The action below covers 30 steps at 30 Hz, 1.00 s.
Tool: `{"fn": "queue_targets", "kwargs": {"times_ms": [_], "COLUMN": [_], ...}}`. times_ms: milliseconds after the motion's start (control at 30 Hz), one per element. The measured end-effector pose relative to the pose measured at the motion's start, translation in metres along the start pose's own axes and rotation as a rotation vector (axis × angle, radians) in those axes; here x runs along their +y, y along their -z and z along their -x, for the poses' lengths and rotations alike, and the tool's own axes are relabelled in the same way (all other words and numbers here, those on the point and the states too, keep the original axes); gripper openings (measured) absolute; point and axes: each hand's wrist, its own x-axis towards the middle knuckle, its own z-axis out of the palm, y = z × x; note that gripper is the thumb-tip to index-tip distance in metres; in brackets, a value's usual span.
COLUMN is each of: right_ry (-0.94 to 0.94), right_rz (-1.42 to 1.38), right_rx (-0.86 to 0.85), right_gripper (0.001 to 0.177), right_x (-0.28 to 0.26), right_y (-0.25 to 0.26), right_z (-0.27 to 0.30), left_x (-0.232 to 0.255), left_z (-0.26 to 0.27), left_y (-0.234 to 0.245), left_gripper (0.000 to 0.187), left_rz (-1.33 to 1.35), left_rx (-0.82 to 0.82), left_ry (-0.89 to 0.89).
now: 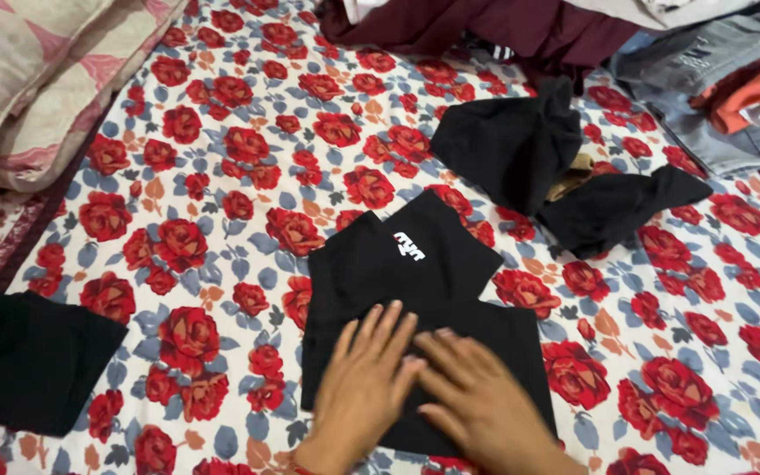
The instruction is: The person folds pieces of children's clothing, including a black t-shirt, tan shorts, and orange shorts, by hand on a bed.
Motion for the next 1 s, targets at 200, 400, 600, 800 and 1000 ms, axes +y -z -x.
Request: {"fn": "queue_targets", "kwargs": {"times_ms": [200, 400, 600, 800, 1000], "right_ry": [-0.526, -0.679, -0.583, -1.048, -0.599], "right_rz": [0.177, -0.191, -0.022, -0.199, 0.167], "right_rx": [0.145, 0.192, 0.060, 0.263, 0.460], "right_gripper": [0.044, 0.034, 0.059, 0.044, 0.042], "right_x": [0.109, 0.169, 0.179, 0.165, 0.137], "right_y": [0.036, -0.014, -0.045, 0.006, -0.007], "right_z": [0.027, -0.059, -0.129, -0.108, -0.117], "left_x": [-0.043, -0.112, -0.138, -0.154, -0.094], "left_z": [0.005, -0.075, -0.112, -0.109, -0.123], "left_y": [0.016, 0.004, -0.008, -0.006, -0.028], "left_gripper": [0.025, 0.030, 0.052, 0.038, 0.023], "left_rz": [0.354, 0.215, 0.096, 0.269, -0.194], "left_rx": [-0.057, 0.294, -0.038, -0.036, 0.223], "left_ry": [0.416, 0.358, 0.552, 0.545, 0.385]}}
